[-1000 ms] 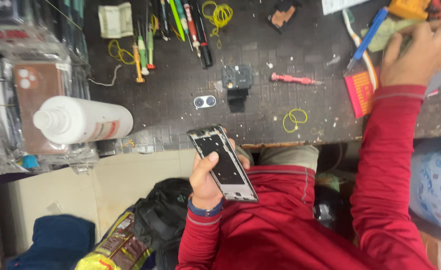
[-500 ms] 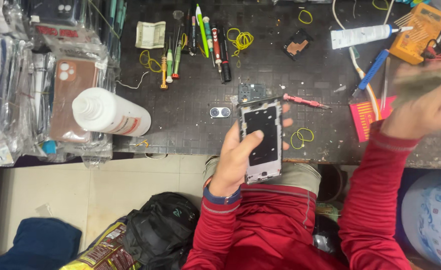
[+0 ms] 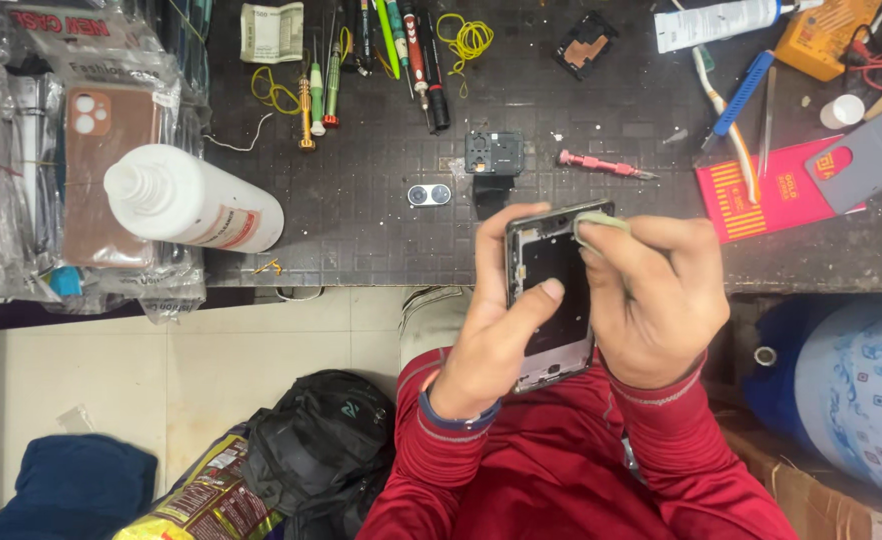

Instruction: The person uses a screwdriver to remove screws from the back of a smartphone, then detaches the rear cover and wipes the interior with a cloth. The phone is held and turned to access different areas during the process.

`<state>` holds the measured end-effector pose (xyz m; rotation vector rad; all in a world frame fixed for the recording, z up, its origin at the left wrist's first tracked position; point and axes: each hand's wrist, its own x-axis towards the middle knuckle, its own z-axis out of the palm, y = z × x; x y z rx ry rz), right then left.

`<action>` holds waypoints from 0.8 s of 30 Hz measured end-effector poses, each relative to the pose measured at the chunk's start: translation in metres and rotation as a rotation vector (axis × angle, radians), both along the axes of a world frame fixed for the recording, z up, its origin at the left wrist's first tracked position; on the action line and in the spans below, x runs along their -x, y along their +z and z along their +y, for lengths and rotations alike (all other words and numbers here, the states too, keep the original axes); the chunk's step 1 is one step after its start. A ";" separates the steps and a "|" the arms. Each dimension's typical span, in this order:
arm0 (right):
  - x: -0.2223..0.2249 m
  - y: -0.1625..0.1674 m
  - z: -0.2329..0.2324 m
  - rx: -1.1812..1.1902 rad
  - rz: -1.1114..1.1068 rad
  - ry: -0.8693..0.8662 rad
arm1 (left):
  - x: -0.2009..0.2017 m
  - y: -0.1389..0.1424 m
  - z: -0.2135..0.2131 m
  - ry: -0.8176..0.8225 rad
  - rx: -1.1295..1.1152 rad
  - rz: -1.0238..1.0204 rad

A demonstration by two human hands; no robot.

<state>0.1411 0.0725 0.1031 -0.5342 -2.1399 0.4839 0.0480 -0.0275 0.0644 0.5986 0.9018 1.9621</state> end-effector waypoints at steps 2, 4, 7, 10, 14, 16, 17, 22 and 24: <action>0.003 0.003 0.000 -0.098 -0.007 0.015 | -0.002 -0.001 -0.004 0.035 0.023 0.090; 0.005 0.004 -0.002 -0.130 -0.015 0.018 | -0.001 -0.003 -0.008 0.059 0.043 0.163; 0.002 0.003 -0.004 -0.153 -0.027 0.028 | -0.003 -0.006 -0.009 0.043 0.028 0.095; 0.000 0.002 -0.006 -0.155 -0.026 0.030 | -0.003 -0.008 -0.011 0.023 0.012 0.099; -0.001 0.002 -0.007 -0.117 0.023 -0.018 | -0.003 -0.009 -0.013 0.009 0.041 0.146; -0.003 0.003 -0.008 -0.156 -0.020 -0.012 | -0.004 -0.009 -0.014 0.001 0.037 0.144; -0.004 0.003 -0.008 -0.176 -0.040 -0.006 | -0.004 -0.009 -0.014 -0.001 0.037 0.148; -0.007 0.000 -0.006 -0.192 -0.018 0.032 | -0.002 -0.008 -0.017 -0.041 0.017 0.135; -0.008 0.000 -0.006 -0.177 -0.001 0.031 | -0.004 -0.008 -0.018 -0.030 0.021 0.140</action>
